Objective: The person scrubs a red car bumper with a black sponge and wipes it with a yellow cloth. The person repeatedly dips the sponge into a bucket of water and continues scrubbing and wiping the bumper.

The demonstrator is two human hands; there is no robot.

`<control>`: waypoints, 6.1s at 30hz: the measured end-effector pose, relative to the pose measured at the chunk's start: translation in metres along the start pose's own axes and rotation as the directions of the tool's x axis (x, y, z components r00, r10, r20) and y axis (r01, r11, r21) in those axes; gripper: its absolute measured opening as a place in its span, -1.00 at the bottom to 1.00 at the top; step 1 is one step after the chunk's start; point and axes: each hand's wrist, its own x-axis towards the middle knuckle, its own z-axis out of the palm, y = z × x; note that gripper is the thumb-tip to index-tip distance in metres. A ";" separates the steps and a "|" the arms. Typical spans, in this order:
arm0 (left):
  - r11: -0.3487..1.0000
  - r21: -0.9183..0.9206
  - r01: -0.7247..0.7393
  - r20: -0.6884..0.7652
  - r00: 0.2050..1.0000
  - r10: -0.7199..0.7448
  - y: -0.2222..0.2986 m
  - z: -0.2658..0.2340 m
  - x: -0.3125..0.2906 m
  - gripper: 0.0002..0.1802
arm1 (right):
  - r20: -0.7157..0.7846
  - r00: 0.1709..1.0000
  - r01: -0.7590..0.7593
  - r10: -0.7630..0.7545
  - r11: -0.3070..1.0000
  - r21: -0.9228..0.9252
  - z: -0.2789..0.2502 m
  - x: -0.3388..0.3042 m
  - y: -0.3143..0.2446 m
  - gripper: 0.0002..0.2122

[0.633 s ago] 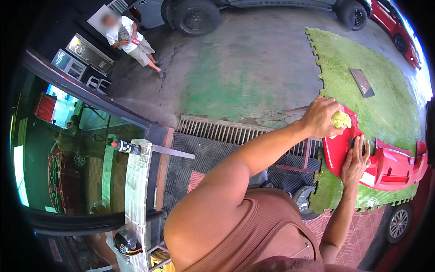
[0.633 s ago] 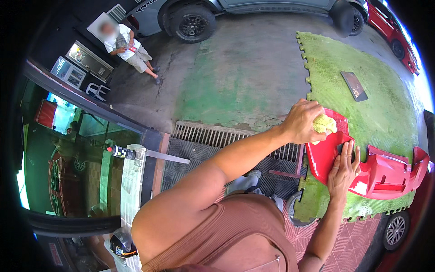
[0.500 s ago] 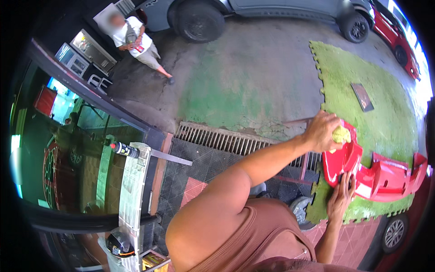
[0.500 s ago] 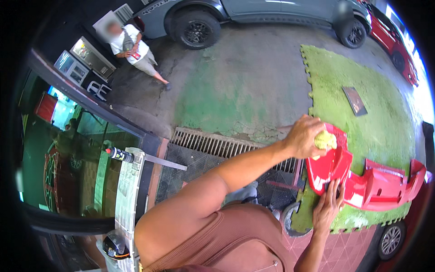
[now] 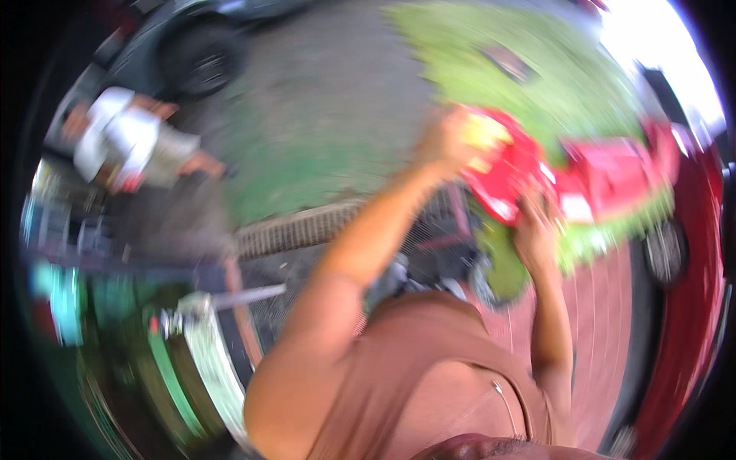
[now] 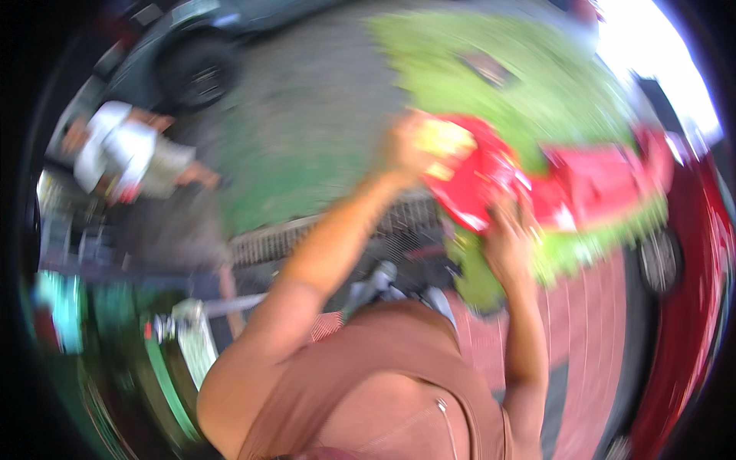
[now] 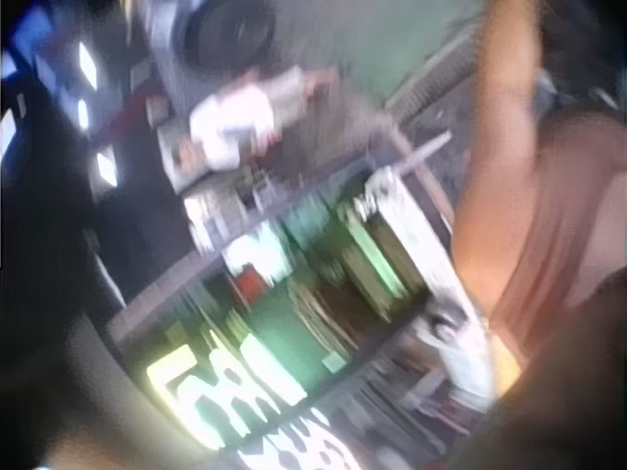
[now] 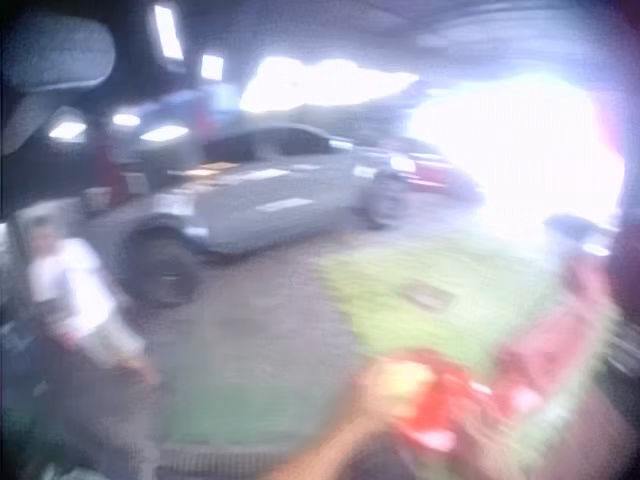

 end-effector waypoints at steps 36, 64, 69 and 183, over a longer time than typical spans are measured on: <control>0.925 0.263 -0.274 0.008 0.959 0.282 0.007 -0.009 0.005 -0.55 | -0.009 0.949 -0.302 0.314 0.920 0.249 -0.007 0.001 -0.005 -0.41; 0.922 0.227 -0.313 0.013 0.948 0.319 0.001 -0.010 0.002 -0.55 | -0.149 0.832 -0.479 0.535 0.827 0.296 0.002 0.096 -0.028 -0.62; 0.911 0.232 -0.341 -0.012 0.935 0.354 -0.006 -0.010 0.002 -0.49 | -0.113 0.834 -0.473 0.540 0.805 0.359 0.013 0.076 -0.027 -0.64; 0.903 0.140 -0.407 0.047 0.913 0.404 -0.009 -0.020 0.001 -0.57 | 0.028 0.838 -0.507 0.546 0.758 0.410 -0.019 0.101 -0.027 -0.59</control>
